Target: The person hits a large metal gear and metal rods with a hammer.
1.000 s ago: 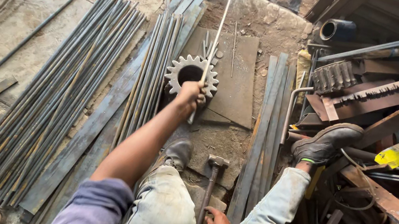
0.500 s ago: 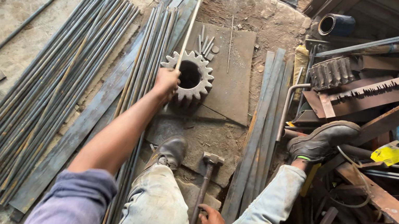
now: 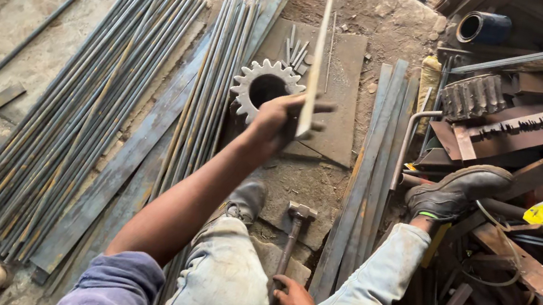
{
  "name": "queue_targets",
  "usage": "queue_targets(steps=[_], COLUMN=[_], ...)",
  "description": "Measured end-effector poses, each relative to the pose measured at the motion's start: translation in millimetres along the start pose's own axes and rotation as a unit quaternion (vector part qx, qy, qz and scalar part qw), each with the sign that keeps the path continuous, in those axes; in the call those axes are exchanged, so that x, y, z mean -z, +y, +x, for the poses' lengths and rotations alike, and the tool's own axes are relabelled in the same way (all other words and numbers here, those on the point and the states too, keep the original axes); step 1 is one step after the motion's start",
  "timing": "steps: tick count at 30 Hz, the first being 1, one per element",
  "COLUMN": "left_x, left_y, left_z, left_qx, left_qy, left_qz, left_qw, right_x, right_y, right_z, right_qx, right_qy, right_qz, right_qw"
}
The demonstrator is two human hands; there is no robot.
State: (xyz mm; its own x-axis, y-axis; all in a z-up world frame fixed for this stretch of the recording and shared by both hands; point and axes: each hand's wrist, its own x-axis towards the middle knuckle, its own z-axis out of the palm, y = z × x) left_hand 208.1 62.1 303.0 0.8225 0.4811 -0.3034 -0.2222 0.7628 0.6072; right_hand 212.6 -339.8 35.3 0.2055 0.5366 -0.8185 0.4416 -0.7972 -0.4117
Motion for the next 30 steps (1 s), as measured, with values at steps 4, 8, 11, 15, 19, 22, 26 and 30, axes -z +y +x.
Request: queue_targets(steps=[4, 8, 11, 15, 19, 22, 26, 30], left_x=[-51.1, -70.0, -71.0, -70.1, -74.1, -62.2, 3.8, 123.6], left_y=[14.5, 13.7, 9.4, 9.1, 16.8, 19.6, 3.8, -53.4], left_z=[-18.3, -8.1, 4.6, 12.6, 10.2, -0.3, -32.1, -77.2], left_qx=[-0.010, -0.035, -0.041, -0.056, -0.054, -0.045, 0.006, 0.098], left_qy=[-0.180, -0.179, -0.161, -0.161, -0.152, -0.143, -0.095, -0.032], left_qz=[-0.088, -0.099, -0.115, -0.109, -0.100, -0.083, 0.001, 0.101], left_qw=[0.980, 0.978, 0.979, 0.979, 0.982, 0.985, 0.995, 0.990], right_x=[-11.1, -29.4, -33.9, -36.5, -28.1, -24.4, -19.2, -16.1], right_y=[-14.2, -24.3, -26.3, -29.3, -29.3, -29.1, -31.9, -24.7], right_z=[13.9, 17.0, 19.0, 21.3, 23.3, 24.2, 32.5, 35.8], right_qx=[0.030, -0.030, -0.061, -0.088, -0.100, -0.104, -0.098, -0.086], right_qy=[0.021, 0.075, 0.092, 0.100, 0.106, 0.105, 0.105, 0.102], right_qz=[-0.005, 0.062, 0.174, 0.283, 0.374, 0.428, 0.492, 0.555], right_qw=[0.999, 0.995, 0.979, 0.950, 0.916, 0.891, 0.859, 0.821])
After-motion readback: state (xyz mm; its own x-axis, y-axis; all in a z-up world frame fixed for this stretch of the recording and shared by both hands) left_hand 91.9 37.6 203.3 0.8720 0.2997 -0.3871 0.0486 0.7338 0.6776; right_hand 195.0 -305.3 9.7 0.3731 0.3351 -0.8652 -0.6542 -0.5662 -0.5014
